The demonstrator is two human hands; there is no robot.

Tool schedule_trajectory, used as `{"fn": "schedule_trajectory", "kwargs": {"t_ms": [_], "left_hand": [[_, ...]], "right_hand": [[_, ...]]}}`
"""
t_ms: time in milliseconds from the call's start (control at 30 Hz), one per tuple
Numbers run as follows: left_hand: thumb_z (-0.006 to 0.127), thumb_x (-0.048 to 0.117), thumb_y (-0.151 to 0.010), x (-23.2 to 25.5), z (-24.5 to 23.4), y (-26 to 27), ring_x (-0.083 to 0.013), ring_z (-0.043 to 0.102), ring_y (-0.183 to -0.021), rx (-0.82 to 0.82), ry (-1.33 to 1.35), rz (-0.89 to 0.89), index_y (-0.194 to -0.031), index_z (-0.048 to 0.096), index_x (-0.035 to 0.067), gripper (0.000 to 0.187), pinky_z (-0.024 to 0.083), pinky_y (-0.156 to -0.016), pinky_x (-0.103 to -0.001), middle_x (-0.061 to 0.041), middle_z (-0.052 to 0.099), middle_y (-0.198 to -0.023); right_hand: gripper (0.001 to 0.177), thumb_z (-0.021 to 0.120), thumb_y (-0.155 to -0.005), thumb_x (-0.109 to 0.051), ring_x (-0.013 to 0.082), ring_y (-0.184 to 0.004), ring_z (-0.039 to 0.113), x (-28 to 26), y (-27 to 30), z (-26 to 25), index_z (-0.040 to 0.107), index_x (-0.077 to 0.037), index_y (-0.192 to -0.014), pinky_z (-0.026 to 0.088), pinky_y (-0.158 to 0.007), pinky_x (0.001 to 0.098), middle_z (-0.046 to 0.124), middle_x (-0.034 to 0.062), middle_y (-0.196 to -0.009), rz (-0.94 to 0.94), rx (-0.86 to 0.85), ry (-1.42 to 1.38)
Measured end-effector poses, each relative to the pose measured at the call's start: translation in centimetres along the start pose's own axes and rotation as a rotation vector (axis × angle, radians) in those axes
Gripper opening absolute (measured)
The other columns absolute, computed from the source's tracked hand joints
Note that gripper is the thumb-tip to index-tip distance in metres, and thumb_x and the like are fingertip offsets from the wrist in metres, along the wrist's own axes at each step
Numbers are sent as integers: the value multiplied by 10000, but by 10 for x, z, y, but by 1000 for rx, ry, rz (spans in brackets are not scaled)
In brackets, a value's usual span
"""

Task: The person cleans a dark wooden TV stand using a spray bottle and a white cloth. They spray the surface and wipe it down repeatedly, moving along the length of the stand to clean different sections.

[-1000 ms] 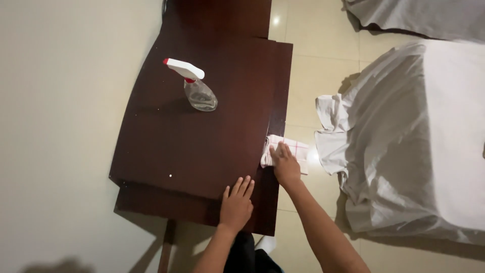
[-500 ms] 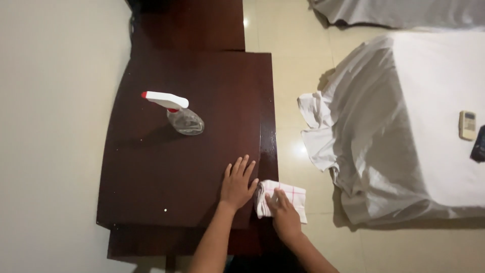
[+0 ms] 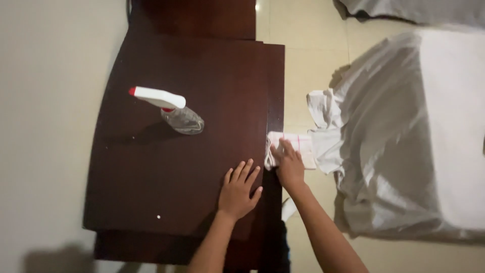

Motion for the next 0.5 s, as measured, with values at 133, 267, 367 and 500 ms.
{"fn": "schedule_trajectory", "kwargs": {"t_ms": [133, 267, 367, 500], "left_hand": [[589, 429, -954, 3, 0, -11, -310, 313, -1499, 30, -5, -12, -1528, 470, 162, 644, 239, -1207, -540, -106, 365, -1638], [595, 433, -965, 1, 4, -9, -314, 313, -1505, 37, 17, -20, -1525, 477, 163, 633, 240, -1207, -540, -106, 369, -1639], [591, 433, -957, 7, 4, -12, -308, 307, -1506, 12, -7, -25, -1530, 466, 166, 645, 234, -1210, -540, -103, 359, -1639], [580, 449, -954, 9, 4, -14, -298, 297, -1500, -11, -24, -56, -1533, 445, 178, 654, 225, -1211, -544, -94, 340, -1631]], "right_hand": [[742, 737, -744, 10, 273, -1520, 328, 5, -48, -12, 609, -259, -1424, 346, -1162, 535, 400, 93, -1594, -7, 78, -77], [761, 712, -772, 24, 266, -1496, 372, 3, -64, -2, 581, -269, -1462, 360, -1133, 564, 403, 82, -1609, 23, 71, 19], [748, 712, -774, 6, 294, -1468, 390, 7, -52, -4, 571, -250, -1463, 377, -1110, 570, 399, 115, -1591, 31, 101, -26], [783, 675, -761, 56, 333, -1389, 484, 9, -18, 3, 565, -228, -1483, 475, -1052, 493, 404, 162, -1582, -16, 58, 59]]}}
Point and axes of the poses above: each hand's wrist, its own y-axis away from the middle knuckle, its own z-axis out of the palm, x = y × z, the point moved 1 cm from there along -y, towards the middle knuckle
